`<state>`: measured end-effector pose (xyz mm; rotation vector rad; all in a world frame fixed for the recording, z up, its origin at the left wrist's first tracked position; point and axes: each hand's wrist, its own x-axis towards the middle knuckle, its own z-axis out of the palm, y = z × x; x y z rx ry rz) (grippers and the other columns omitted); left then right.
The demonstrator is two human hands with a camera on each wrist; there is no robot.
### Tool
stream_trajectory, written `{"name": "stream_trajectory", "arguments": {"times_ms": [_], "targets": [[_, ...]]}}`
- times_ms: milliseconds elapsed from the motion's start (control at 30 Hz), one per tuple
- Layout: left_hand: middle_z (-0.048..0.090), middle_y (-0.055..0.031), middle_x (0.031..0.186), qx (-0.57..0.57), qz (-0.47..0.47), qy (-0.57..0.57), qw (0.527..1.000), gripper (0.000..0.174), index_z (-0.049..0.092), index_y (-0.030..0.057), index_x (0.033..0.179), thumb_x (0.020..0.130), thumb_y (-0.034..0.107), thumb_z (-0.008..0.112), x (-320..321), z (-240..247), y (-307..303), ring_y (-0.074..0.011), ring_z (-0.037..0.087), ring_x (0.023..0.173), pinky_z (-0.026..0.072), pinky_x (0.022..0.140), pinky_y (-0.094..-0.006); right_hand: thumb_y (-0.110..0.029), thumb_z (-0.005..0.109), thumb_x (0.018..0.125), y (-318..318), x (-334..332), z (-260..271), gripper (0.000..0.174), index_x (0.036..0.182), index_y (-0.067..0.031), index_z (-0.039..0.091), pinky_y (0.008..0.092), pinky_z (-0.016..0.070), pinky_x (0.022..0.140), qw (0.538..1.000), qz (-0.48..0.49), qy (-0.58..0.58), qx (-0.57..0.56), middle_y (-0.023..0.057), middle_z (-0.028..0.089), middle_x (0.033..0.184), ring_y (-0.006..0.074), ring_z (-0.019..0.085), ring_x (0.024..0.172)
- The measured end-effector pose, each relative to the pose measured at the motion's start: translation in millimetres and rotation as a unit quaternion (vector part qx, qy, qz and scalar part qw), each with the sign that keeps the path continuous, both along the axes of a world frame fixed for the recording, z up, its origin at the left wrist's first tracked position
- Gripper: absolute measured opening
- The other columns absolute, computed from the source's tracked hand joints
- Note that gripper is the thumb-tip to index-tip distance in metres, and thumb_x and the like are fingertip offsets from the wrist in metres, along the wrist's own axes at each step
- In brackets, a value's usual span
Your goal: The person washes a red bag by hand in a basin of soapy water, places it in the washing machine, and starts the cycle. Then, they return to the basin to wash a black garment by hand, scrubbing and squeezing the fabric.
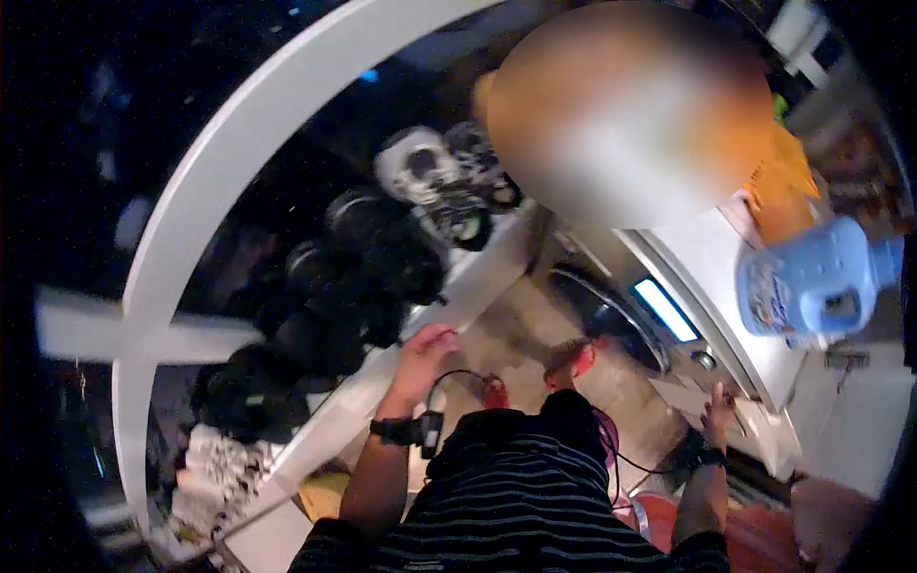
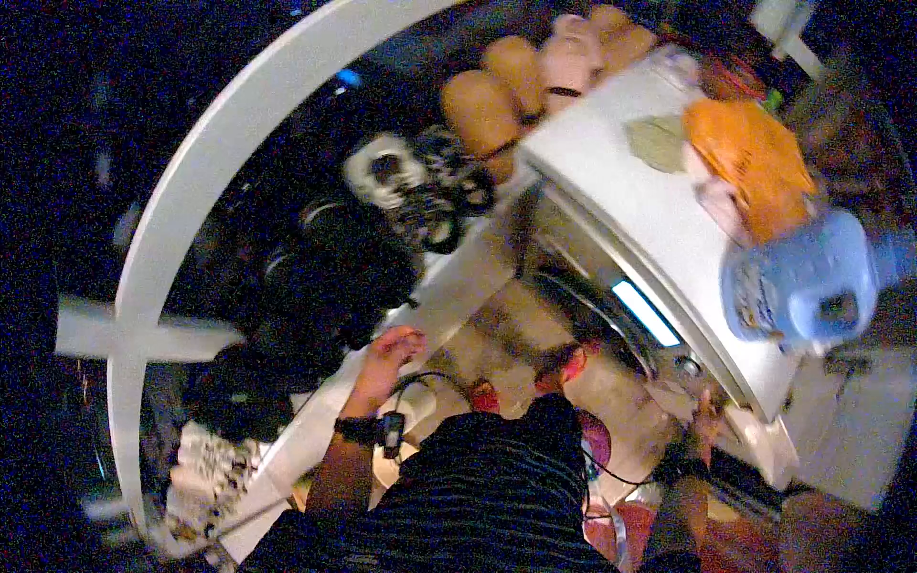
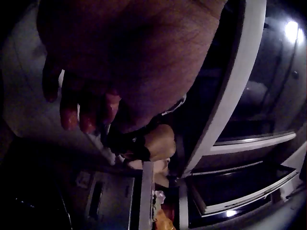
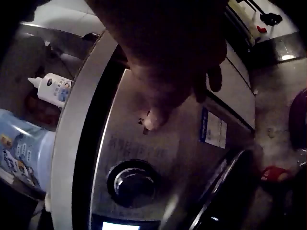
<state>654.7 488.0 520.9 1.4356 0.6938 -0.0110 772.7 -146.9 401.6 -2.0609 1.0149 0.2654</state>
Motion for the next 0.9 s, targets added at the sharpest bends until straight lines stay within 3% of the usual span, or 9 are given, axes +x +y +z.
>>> {"name": "stream_trajectory", "arguments": {"times_ms": [133,367,433,500,567,667,800,867,900], "targets": [[0.064,-0.0023,0.095,0.060,-0.031,-0.069,0.995,0.019,0.061,0.0045,0.108,0.090,0.010,0.059,-8,-18,1,-0.0117,0.058,0.090,0.0456,0.083,-0.0257,-0.059,0.051,0.088,-119,-12,-143,0.039,0.112,-0.0281,0.053,0.0293,0.0394,0.048,0.986,0.146,-0.087,0.006,-0.0011,0.056,0.091,0.0128,0.052,0.066],[0.062,0.0009,0.086,0.043,0.029,-0.084,0.995,0.013,0.062,0.0041,0.096,0.091,0.015,0.058,-74,-31,15,-0.0086,0.054,0.080,0.0463,0.074,-0.0261,-0.049,0.062,0.087,165,-24,3,0.032,0.091,-0.0185,0.056,0.0321,0.0456,0.048,0.882,0.306,0.315,0.170,-0.0007,0.053,0.072,0.0155,0.053,0.058],[0.062,-0.0006,0.084,0.038,0.074,-0.061,0.995,0.014,0.062,0.0035,0.095,0.090,0.017,0.059,-109,-31,23,-0.0088,0.054,0.077,0.0464,0.072,-0.0263,-0.047,0.063,0.087,182,-5,-47,0.035,0.094,-0.0133,0.057,0.0332,0.0452,0.049,0.874,0.280,0.290,0.272,0.0013,0.056,0.077,0.0141,0.056,0.064],[0.062,-0.0025,0.081,0.010,0.141,-0.047,0.989,0.016,0.061,0.0027,0.092,0.090,0.019,0.059,-149,-38,30,-0.0092,0.054,0.073,0.0466,0.070,-0.0269,-0.043,0.064,0.088,213,-5,-56,0.031,0.092,-0.0125,0.058,0.0312,0.0443,0.049,0.858,0.404,0.176,0.265,0.0001,0.057,0.080,0.0108,0.056,0.065],[0.063,-0.0046,0.077,0.024,0.206,-0.015,0.978,0.021,0.061,0.0026,0.089,0.089,0.024,0.061,-188,-34,33,-0.0111,0.057,0.070,0.0472,0.068,-0.0283,-0.031,0.062,0.090,283,-1,-19,0.021,0.086,-0.0113,0.060,0.0257,0.0393,0.046,0.762,0.618,0.043,0.187,-0.0036,0.055,0.070,0.0074,0.051,0.055],[0.064,-0.0049,0.075,0.022,0.319,0.034,0.947,0.023,0.062,0.0035,0.086,0.089,0.026,0.059,-253,-36,26,-0.0129,0.060,0.070,0.0474,0.067,-0.0284,-0.027,0.059,0.092,341,5,-6,0.018,0.083,-0.0118,0.061,0.0218,0.0340,0.043,0.789,0.563,0.144,0.199,-0.0048,0.053,0.062,0.0067,0.046,0.048],[0.064,-0.0043,0.075,0.146,0.371,0.130,0.908,0.023,0.062,0.0054,0.080,0.088,0.026,0.054,-344,-90,-8,-0.0130,0.061,0.070,0.0477,0.064,-0.0290,-0.028,0.057,0.092,390,20,-17,0.020,0.082,-0.0114,0.061,0.0226,0.0344,0.044,0.731,0.647,0.167,0.134,-0.0042,0.055,0.065,0.0069,0.048,0.052],[0.061,-0.0021,0.074,-0.025,0.499,0.177,0.848,0.020,0.061,0.0080,0.080,0.088,0.025,0.054,-370,-81,-34,-0.0133,0.062,0.072,0.0468,0.062,-0.0294,-0.029,0.057,0.092,409,13,6,0.023,0.082,-0.0098,0.062,0.0245,0.0372,0.046,0.721,0.641,0.187,0.186,-0.0030,0.056,0.067,0.0085,0.050,0.055],[0.060,-0.0008,0.075,-0.072,0.566,0.158,0.806,0.018,0.060,0.0098,0.082,0.088,0.026,0.055,-381,-80,-54,-0.0133,0.063,0.074,0.0459,0.062,-0.0296,-0.029,0.057,0.092,409,26,-6,0.023,0.083,-0.0088,0.062,0.0256,0.0390,0.048,0.641,0.738,0.137,0.161,-0.0019,0.057,0.068,0.0095,0.051,0.056]]}}
